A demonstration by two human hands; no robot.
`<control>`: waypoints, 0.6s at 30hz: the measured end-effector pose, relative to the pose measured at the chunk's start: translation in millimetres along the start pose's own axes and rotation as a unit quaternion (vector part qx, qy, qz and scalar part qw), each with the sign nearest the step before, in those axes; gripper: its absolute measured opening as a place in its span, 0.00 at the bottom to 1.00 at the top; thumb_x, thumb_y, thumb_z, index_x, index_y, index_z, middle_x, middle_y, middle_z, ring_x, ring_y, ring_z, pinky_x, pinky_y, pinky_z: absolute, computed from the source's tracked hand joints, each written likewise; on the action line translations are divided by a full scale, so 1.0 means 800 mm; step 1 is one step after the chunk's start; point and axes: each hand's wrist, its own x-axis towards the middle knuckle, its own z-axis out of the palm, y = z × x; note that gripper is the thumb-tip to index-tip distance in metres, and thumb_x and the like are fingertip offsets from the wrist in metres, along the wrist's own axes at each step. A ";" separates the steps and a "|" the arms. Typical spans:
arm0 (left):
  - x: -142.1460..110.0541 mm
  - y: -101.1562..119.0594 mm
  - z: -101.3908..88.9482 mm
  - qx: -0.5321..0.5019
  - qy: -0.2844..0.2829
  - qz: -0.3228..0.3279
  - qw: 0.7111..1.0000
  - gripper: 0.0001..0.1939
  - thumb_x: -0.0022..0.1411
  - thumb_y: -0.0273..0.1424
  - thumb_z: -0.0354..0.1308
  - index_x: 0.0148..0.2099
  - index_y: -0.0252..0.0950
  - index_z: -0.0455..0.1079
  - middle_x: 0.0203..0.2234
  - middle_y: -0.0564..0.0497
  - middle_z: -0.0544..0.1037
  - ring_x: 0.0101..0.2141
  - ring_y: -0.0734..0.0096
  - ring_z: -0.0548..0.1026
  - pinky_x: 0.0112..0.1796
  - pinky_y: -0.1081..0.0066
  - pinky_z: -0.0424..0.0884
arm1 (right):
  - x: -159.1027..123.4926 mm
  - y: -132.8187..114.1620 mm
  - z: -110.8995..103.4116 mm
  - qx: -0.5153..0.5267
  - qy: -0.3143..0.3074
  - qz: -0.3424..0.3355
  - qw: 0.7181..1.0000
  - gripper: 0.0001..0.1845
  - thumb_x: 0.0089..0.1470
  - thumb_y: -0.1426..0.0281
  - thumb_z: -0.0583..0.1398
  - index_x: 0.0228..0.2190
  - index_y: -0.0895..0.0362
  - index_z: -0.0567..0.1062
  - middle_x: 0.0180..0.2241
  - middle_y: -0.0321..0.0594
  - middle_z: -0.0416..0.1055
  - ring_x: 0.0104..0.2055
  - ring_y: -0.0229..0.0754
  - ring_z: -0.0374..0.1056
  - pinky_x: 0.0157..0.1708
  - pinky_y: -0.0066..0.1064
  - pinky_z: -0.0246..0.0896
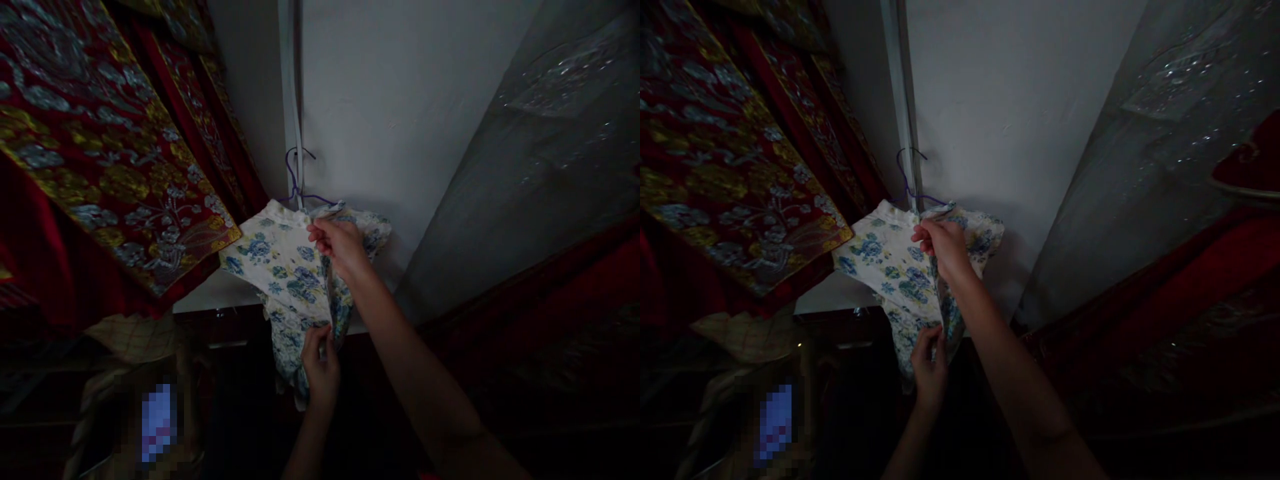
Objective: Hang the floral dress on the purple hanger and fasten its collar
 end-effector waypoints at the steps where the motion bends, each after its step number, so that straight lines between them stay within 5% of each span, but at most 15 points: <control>1: 0.000 -0.001 -0.001 0.001 -0.006 0.001 1.000 0.11 0.69 0.33 0.56 0.40 0.35 0.77 0.33 0.45 0.79 0.37 0.63 0.78 0.40 0.65 0.74 | -0.003 0.003 -0.002 -0.007 -0.003 -0.003 1.000 0.10 0.46 0.66 0.62 0.20 0.59 0.74 0.15 0.34 0.69 0.13 0.27 0.55 0.12 0.21 0.42; 6: 0.031 0.010 -0.021 -0.002 -0.045 0.018 0.999 0.10 0.68 0.34 0.58 0.39 0.36 0.78 0.32 0.46 0.80 0.36 0.63 0.78 0.39 0.65 0.74 | -0.021 0.024 -0.022 -0.016 -0.023 -0.043 0.999 0.15 0.45 0.58 0.64 0.24 0.58 0.75 0.15 0.31 0.68 0.14 0.30 0.59 0.13 0.23 0.46; 9: 0.091 0.048 -0.040 0.023 -0.029 0.077 0.996 0.10 0.70 0.34 0.55 0.42 0.37 0.77 0.36 0.45 0.79 0.40 0.61 0.77 0.44 0.62 0.73 | -0.026 0.027 -0.028 -0.040 -0.050 -0.070 0.995 0.16 0.46 0.57 0.63 0.25 0.57 0.75 0.15 0.31 0.68 0.14 0.31 0.60 0.13 0.23 0.47; 13: 0.199 0.118 -0.058 0.091 0.021 0.245 0.965 0.15 0.71 0.32 0.53 0.57 0.37 0.71 0.52 0.41 0.74 0.47 0.62 0.74 0.47 0.63 0.71 | -0.028 0.027 -0.029 -0.063 -0.075 -0.083 0.992 0.14 0.49 0.58 0.62 0.24 0.56 0.76 0.15 0.31 0.68 0.14 0.32 0.61 0.14 0.23 0.49; 15: 0.245 0.144 -0.059 0.114 -0.039 0.288 0.950 0.19 0.71 0.32 0.53 0.62 0.38 0.66 0.61 0.39 0.68 0.52 0.61 0.73 0.45 0.66 0.72 | -0.028 0.027 -0.029 -0.065 -0.077 -0.084 0.991 0.13 0.49 0.59 0.61 0.24 0.56 0.75 0.14 0.31 0.68 0.14 0.32 0.60 0.14 0.24 0.49; 18: 0.288 0.163 -0.056 0.172 -0.177 0.277 0.929 0.12 0.70 0.34 0.55 0.51 0.35 0.72 0.47 0.44 0.79 0.40 0.65 0.77 0.40 0.69 0.71 | -0.026 0.027 -0.031 -0.067 -0.073 -0.094 0.991 0.12 0.50 0.60 0.61 0.23 0.55 0.75 0.14 0.31 0.68 0.14 0.33 0.60 0.14 0.24 0.50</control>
